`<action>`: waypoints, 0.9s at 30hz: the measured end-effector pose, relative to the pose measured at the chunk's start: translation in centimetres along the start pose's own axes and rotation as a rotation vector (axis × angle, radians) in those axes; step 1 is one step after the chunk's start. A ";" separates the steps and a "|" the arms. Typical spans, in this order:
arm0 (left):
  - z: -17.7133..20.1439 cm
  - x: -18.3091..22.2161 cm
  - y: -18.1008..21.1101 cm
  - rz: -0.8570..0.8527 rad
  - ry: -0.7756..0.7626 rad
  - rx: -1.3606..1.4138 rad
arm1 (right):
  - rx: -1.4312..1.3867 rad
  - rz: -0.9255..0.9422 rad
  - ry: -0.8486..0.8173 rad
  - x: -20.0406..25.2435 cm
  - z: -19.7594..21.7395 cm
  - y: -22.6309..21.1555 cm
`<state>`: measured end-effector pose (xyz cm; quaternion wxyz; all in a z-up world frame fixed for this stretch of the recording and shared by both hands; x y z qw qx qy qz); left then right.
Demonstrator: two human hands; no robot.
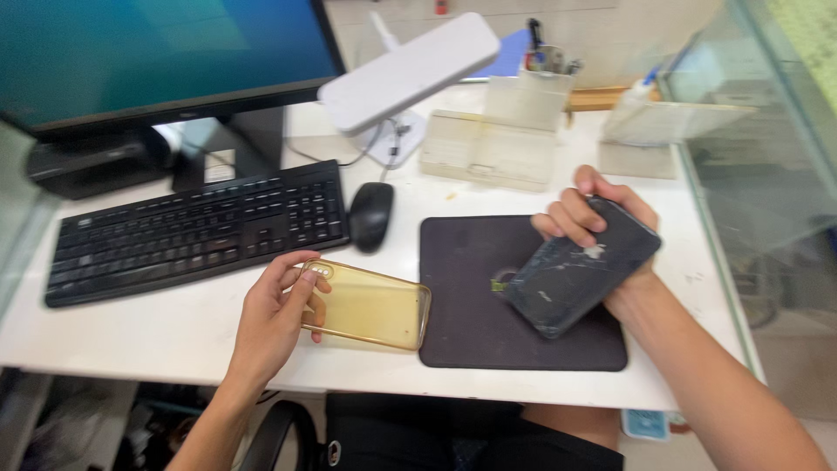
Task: The person removes the back cover of a smartphone, retrieves a SIM card, and uses a screwdriver to unscrew internal components. They then use a plastic pry tool to separate the screen from the frame, exposing the internal circuitry.
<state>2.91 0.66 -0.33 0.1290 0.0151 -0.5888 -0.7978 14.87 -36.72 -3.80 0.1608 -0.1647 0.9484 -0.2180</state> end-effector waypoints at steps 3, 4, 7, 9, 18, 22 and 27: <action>3.3 0.8 -1.9 -0.001 0.103 0.144 | 0.033 -0.004 0.002 0.2 -0.5 -0.1; 4.5 1.1 -2.5 0.010 0.128 0.164 | 0.053 -0.004 0.020 0.3 -0.6 -0.1; 7.5 1.6 -4.2 0.038 0.205 0.177 | 0.113 0.010 0.059 0.6 -1.0 0.0; 9.6 1.7 -5.1 0.056 0.266 0.115 | 0.140 0.032 0.062 0.7 -1.0 0.0; 12.5 3.2 -2.6 -0.118 0.509 -0.959 | -0.010 0.013 0.014 -0.4 -0.7 1.0; 5.4 2.5 0.7 -0.484 0.327 -1.072 | 0.035 -0.069 -0.062 -0.8 -1.7 1.3; -8.2 2.5 3.7 -0.711 -0.321 -0.733 | 0.035 -0.184 -0.324 -0.8 -3.4 1.6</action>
Point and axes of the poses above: each hand's wrist, its own x-axis away from the middle knuckle, its own z-axis out of the back of the hand, y = z × x, the point moved 3 cm from there along -x, towards the middle knuckle, and after that the axes turned 1 degree about z, right-handed, at the moved point
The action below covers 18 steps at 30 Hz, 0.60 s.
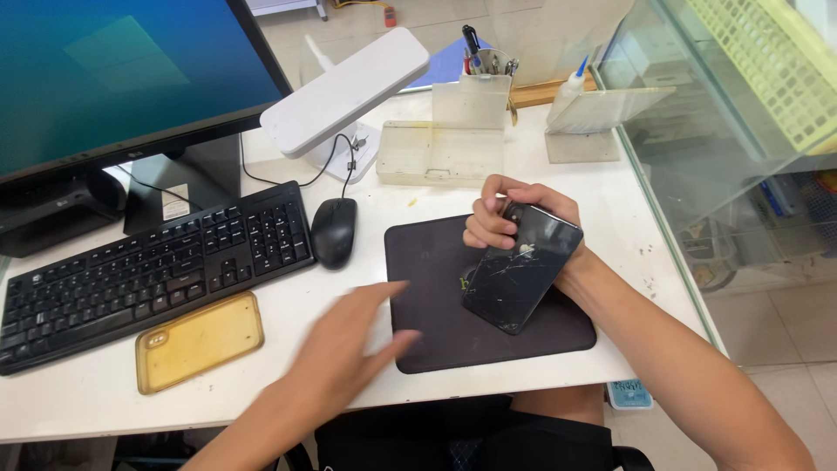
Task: The person removes the back cover of a smartphone, retrieves a SIM card, and uses a screwdriver to unscrew internal components. They then use a plastic pry tool to separate the screen from the frame, exposing the internal circuitry.
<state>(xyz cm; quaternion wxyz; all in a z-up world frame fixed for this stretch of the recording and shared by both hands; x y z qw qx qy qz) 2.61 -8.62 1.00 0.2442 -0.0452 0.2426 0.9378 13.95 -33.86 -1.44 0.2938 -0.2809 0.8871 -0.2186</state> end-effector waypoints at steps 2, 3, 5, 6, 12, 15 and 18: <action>-2.2 -3.6 2.4 -0.068 -0.108 0.200 | 0.095 0.033 0.087 0.0 -0.1 0.2; -3.0 -5.4 3.3 -0.097 -0.124 0.312 | 0.143 0.048 0.128 0.0 -0.1 0.0; -4.7 -8.2 4.2 0.037 -0.223 0.498 | 0.242 0.079 0.136 -0.2 0.0 -0.5; -5.2 -8.9 4.3 0.105 -0.278 0.591 | 0.289 0.096 0.143 -0.1 0.2 -0.6; -6.4 -9.9 2.9 0.123 -0.209 0.841 | 0.395 -0.026 0.166 -0.2 1.7 -1.0; -7.2 -8.6 1.7 0.227 -0.187 1.068 | 0.437 -0.113 0.355 -0.2 2.5 -1.3; -8.1 -7.4 1.5 0.311 -0.048 1.415 | 0.651 -0.373 0.611 1.0 2.7 -1.6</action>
Point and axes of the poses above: each hand's wrist, its own x-axis away from the middle knuckle, its own z-axis out of the back of the hand, y = z × x, the point moved 3 cm from there along -x, towards the middle knuckle, and after that the axes turned 1 degree about z, right-handed, at the moved point
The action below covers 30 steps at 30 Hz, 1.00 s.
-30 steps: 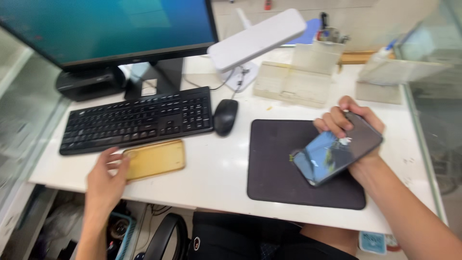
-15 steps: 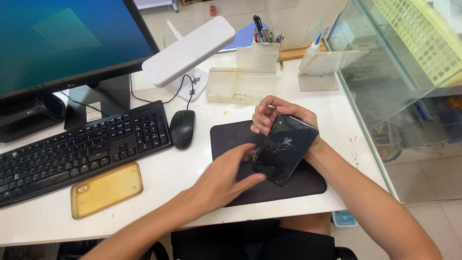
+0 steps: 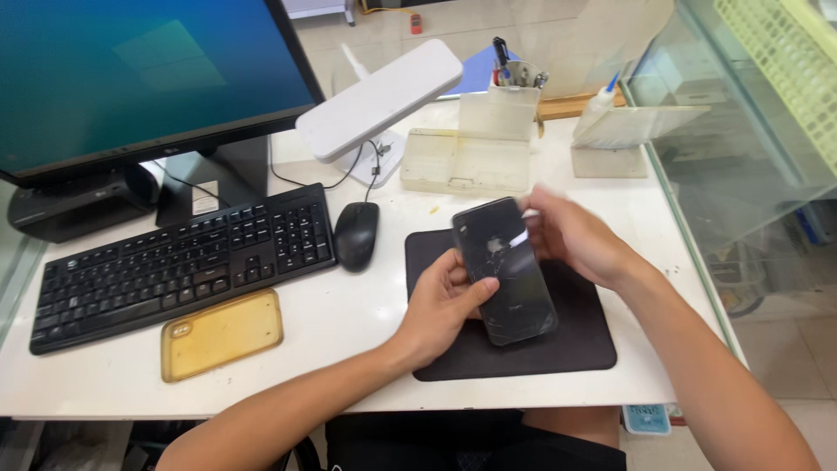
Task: The person removes the back cover of a smartphone, retrieves a SIM card, and uses a screwdriver to unscrew internal components. They then use a plastic pry tool to separate the screen from the frame, exposing the internal circuitry.
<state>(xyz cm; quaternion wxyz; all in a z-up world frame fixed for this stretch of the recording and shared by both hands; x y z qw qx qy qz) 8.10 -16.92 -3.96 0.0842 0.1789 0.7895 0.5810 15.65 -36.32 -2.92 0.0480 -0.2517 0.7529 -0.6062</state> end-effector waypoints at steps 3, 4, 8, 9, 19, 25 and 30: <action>-0.8 0.7 -0.6 -0.049 0.079 0.056 | 0.654 0.122 -0.179 1.5 -0.7 0.0; -0.7 1.2 -0.5 -0.014 0.068 -0.049 | 0.627 0.106 -0.177 1.3 -0.9 0.1; -0.4 4.2 1.6 0.010 -0.012 -0.450 | 0.580 0.062 -0.169 0.7 -0.9 0.2; -0.2 4.9 2.5 -0.020 -0.040 -0.547 | 0.588 0.060 -0.166 0.5 -0.8 0.1; 1.9 4.4 6.8 -0.584 -0.095 -1.378 | 0.974 -0.001 -0.117 1.3 -3.5 -0.3; 1.8 1.1 4.5 -0.459 -0.262 -1.422 | 1.145 0.223 -0.064 2.8 -5.1 -1.3; 2.1 1.6 4.2 -0.422 -0.196 -1.396 | 1.168 0.543 0.002 4.7 -4.0 -1.1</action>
Point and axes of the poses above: each hand's wrist, its own x-axis away from the middle knuckle, its own z-axis out of the back of the hand, y = z × x, the point moved 3 cm from there along -x, towards the middle knuckle, and after that the axes turned 1 degree about z, right-handed, at the moved point
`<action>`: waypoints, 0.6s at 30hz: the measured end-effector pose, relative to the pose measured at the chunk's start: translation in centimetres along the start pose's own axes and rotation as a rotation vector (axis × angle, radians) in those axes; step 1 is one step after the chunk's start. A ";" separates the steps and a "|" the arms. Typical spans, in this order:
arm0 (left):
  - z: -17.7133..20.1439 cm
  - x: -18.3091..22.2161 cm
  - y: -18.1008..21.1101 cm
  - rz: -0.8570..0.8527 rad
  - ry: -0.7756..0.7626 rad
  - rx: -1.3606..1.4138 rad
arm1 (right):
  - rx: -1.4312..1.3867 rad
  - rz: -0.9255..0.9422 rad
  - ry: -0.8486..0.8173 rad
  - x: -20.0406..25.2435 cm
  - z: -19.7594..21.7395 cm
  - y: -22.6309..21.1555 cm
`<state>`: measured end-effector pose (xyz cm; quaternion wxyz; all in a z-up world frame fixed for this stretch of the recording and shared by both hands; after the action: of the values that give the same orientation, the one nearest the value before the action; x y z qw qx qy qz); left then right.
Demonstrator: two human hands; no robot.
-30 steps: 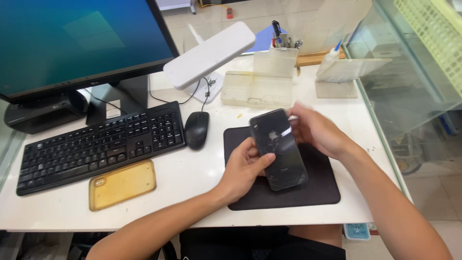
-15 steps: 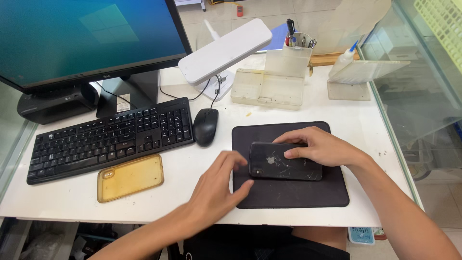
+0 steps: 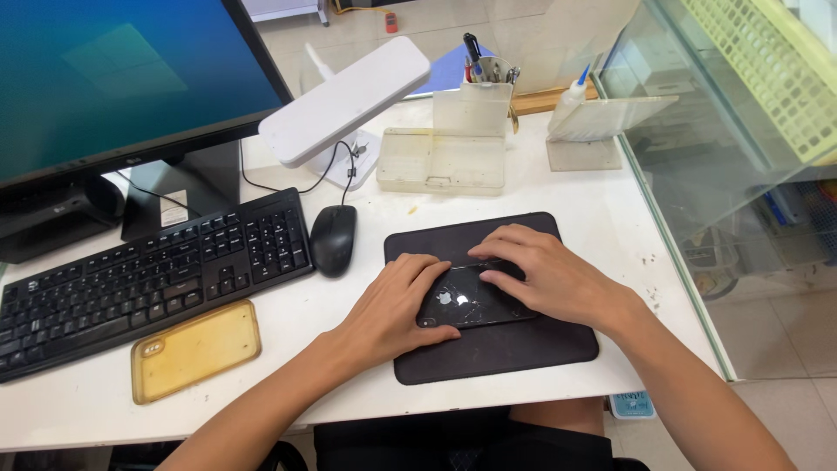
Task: The person removes the back cover of a smartphone, retrieves a SIM card, and uses a screwdriver to unscrew internal components. They then use a plastic pry tool to separate the screen from the frame, exposing the internal circuitry.
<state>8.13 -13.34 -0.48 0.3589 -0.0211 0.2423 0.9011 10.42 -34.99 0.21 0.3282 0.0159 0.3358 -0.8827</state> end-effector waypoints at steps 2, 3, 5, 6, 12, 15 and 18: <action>-0.1 0.1 0.0 -0.020 0.006 -0.023 | 0.055 -0.075 0.007 0.9 0.2 1.0; -0.2 0.2 0.1 -0.028 0.009 -0.034 | 0.082 -0.113 0.009 1.4 0.2 1.4; -0.1 0.2 0.0 -0.020 -0.016 -0.012 | 0.067 -0.160 0.009 2.5 0.2 1.9; -0.1 0.1 0.1 -0.016 -0.027 0.001 | 0.061 -0.185 0.009 3.1 0.1 2.1; -0.6 0.0 1.1 -0.061 -0.072 -0.015 | 0.066 -0.091 0.080 6.9 -0.9 1.5; -0.6 -0.3 2.0 -0.113 -0.052 -0.048 | 0.062 -0.074 0.123 8.7 -1.3 0.8; -1.1 -0.4 4.2 -0.193 -0.029 -0.065 | -0.016 -0.107 0.180 11.0 -1.1 0.1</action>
<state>5.47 -16.75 0.41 0.4468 -0.0428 0.2047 0.8698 1.63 -40.68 -3.44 0.2491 0.0744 0.3714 -0.8913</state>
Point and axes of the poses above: each hand's wrist, its own x-axis away from the middle knuckle, its own z-axis out of the back of the hand, y = z × x, the point moved 3 cm from there along -x, towards the middle knuckle, and after that the axes turned 1 degree about z, right-handed, at the moved point
